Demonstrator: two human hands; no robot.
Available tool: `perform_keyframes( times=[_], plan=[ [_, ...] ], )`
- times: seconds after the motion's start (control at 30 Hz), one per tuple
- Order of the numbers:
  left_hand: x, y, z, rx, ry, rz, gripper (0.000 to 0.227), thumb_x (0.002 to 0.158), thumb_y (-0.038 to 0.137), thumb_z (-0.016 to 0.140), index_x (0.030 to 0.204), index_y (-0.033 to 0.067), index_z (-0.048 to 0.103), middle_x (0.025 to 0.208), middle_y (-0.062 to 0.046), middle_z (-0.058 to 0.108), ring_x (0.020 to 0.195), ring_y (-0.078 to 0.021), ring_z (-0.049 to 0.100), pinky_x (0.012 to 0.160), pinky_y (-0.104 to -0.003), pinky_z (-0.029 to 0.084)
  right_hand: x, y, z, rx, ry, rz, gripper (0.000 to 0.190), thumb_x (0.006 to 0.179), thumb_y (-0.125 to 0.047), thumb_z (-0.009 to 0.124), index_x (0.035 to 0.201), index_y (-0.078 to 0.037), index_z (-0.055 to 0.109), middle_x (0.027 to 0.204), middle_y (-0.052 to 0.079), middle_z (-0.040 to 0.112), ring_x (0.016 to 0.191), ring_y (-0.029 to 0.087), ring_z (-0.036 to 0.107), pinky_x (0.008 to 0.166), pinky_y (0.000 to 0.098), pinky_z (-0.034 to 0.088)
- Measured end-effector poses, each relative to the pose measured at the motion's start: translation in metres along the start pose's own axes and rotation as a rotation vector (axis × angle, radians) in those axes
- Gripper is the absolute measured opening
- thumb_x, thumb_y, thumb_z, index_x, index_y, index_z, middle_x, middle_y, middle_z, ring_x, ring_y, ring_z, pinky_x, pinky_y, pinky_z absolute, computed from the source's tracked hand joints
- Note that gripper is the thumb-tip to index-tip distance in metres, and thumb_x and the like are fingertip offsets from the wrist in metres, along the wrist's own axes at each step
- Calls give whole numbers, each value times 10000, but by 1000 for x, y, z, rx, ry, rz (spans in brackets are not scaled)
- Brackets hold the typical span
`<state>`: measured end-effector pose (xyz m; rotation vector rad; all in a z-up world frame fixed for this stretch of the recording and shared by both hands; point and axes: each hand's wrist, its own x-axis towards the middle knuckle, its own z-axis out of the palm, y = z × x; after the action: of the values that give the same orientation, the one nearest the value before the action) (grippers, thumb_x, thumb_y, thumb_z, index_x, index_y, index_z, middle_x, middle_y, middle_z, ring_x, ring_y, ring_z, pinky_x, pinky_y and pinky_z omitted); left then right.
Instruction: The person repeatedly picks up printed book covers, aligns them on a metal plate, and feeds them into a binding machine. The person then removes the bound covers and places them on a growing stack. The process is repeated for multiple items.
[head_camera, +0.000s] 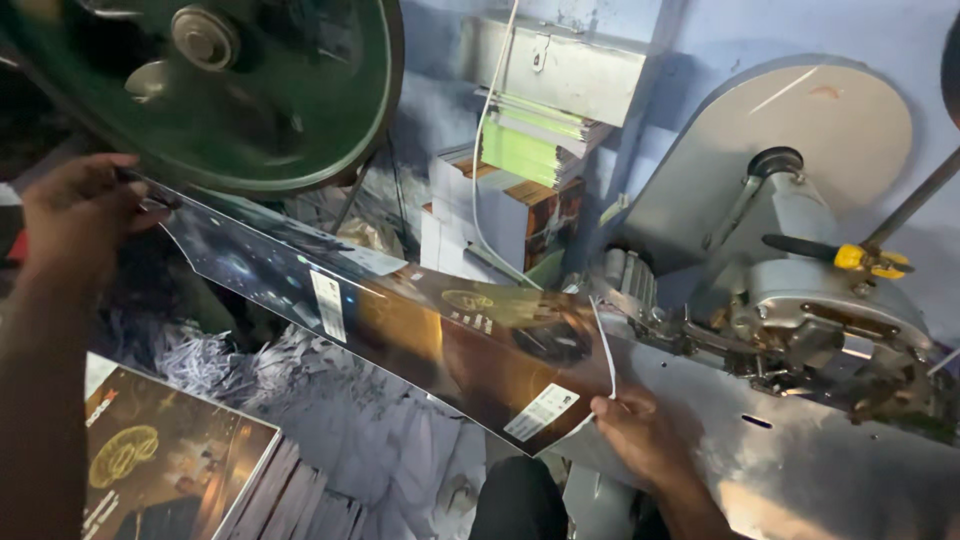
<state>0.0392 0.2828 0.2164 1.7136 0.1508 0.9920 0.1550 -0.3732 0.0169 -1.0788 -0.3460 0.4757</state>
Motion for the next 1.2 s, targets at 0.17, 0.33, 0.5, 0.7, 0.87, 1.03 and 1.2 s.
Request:
perform_keyframes(
  times=[0.17,0.33,0.5,0.7,0.87,1.03,1.2],
  plan=[
    [12,-39,26,-27,-5,-101,241,993,-112,619,1217,-29,652,1051,-63,656,981,-193,705,870,-382,603,27,2,-13,-11,38,30,402,897,-207,708,1204,51,683,1132,145,737,1028,230,706,931,389,554],
    [21,-86,51,-59,-1,-160,227,976,-104,637,1185,-21,664,1051,-81,662,981,-222,705,848,-405,619,34,11,-25,-80,158,12,435,925,-250,694,1241,47,679,1128,136,742,1000,214,710,908,395,568],
    [21,-101,89,-24,-41,-288,229,934,-97,651,1148,-22,678,1016,-86,671,912,-216,712,782,-399,611,26,-15,-5,-131,363,8,389,926,-247,655,1208,19,694,1102,90,762,988,190,733,912,372,583],
    [22,-133,134,372,-192,-353,311,899,-1,730,1208,16,715,1024,-148,727,773,-206,700,657,-385,595,8,-37,10,-250,562,-14,374,964,-271,664,1104,66,746,929,86,769,819,146,691,769,310,539],
    [15,-168,155,484,-238,-261,371,855,55,764,1225,69,744,1003,-111,748,766,-179,687,668,-366,570,-6,-43,0,-534,621,-84,329,893,-272,750,954,48,793,819,75,750,744,104,627,676,286,494],
    [-4,-175,181,514,-298,-342,352,870,82,766,1221,85,756,942,-125,754,702,-188,679,651,-369,550,-21,-53,-14,-1009,769,69,441,872,-439,732,893,-4,802,652,167,711,562,232,626,586,375,492],
    [-24,-182,211,461,-380,-314,389,873,78,762,1260,107,747,920,-147,754,715,-198,677,666,-363,552,-36,-59,-47,-1236,879,-77,486,841,-512,713,931,-41,791,730,154,732,614,277,693,611,404,533]
  ],
)
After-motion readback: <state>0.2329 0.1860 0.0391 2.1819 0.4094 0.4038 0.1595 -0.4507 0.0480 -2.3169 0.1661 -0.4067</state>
